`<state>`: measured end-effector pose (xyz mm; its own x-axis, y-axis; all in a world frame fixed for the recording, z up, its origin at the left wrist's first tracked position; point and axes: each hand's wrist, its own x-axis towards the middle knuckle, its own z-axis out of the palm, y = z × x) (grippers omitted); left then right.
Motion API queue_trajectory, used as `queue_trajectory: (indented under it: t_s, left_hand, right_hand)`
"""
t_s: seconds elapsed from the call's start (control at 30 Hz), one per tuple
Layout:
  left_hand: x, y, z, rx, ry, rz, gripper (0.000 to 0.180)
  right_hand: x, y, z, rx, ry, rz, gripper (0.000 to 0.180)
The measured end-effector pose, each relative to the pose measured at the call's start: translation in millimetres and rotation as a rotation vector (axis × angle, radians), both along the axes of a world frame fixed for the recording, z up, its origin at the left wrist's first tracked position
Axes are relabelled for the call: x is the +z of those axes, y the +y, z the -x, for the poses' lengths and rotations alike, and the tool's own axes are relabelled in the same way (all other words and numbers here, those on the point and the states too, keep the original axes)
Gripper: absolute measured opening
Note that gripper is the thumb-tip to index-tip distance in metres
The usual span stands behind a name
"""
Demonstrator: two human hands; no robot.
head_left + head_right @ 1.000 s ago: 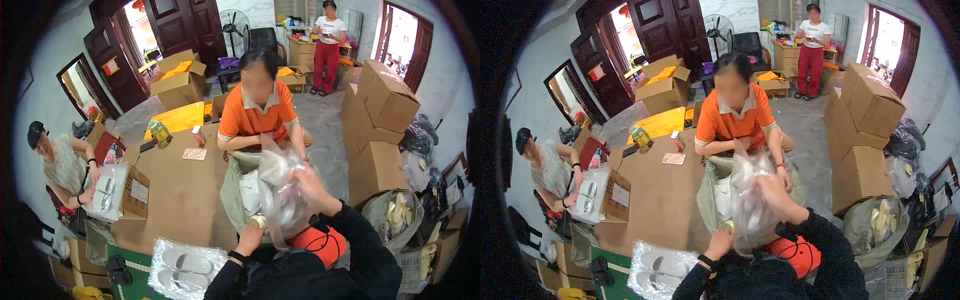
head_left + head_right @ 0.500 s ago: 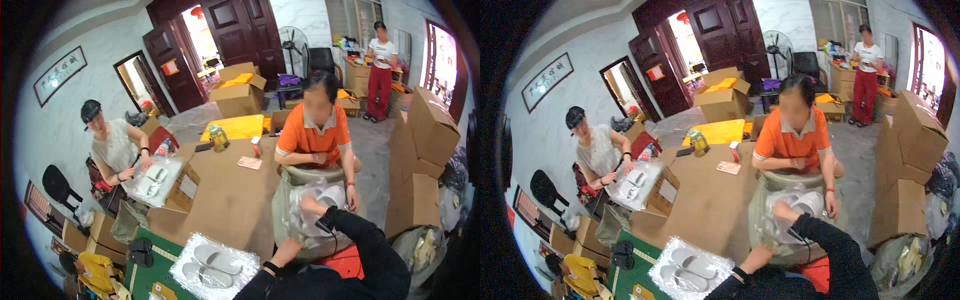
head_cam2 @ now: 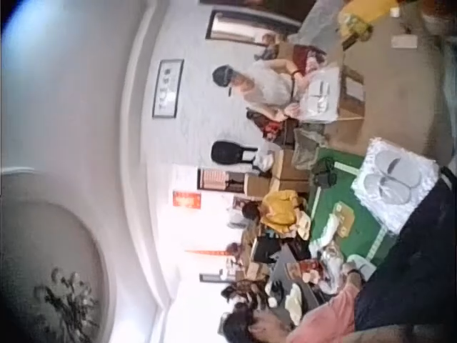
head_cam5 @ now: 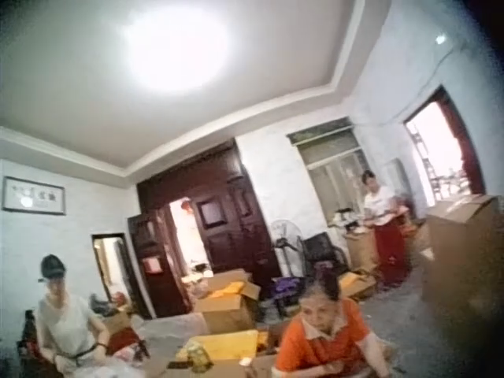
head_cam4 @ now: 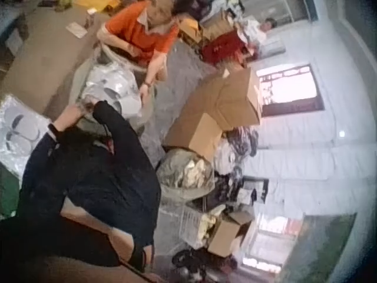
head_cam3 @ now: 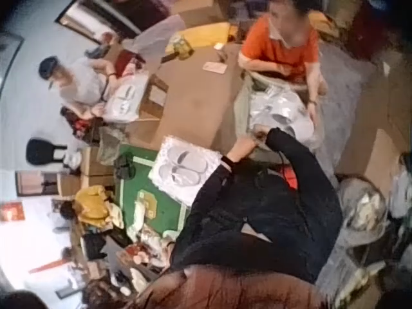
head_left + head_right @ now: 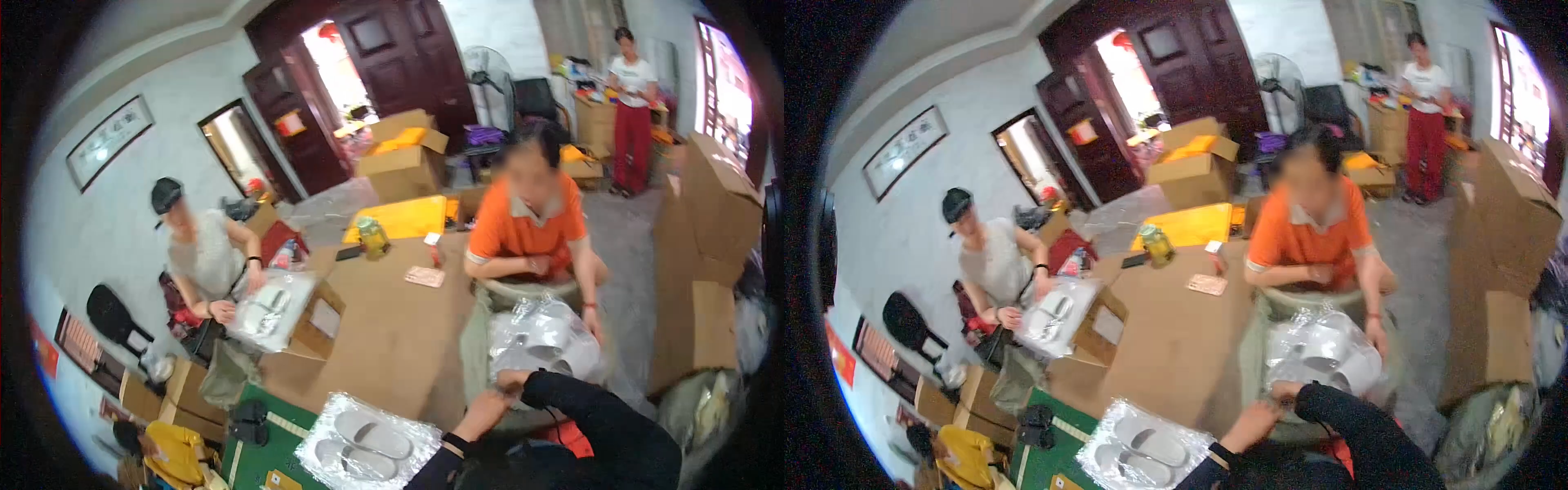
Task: Packing slippers into plastic bags and bubble wrap for shipping.
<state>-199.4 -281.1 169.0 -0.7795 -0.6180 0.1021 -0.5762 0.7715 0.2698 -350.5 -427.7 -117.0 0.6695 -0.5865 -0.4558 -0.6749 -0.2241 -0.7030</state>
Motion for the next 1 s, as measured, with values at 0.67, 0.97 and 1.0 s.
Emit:
queue_trajectory:
  t_s: [0.67,0.97,1.0]
  left_hand:
    - [21,10,15,-0.028,0.1,-0.102,0.035]
    - [1,-5,12,-0.054,0.036,-0.226,0.025]
    - [3,-6,13,-0.059,0.036,-0.229,0.025]
  right_hand:
    - [168,83,6,0.059,0.175,-0.358,0.036]
    - [193,114,-2,0.042,0.105,-0.184,0.045]
    - [181,118,-15,0.034,0.084,-0.174,0.044]
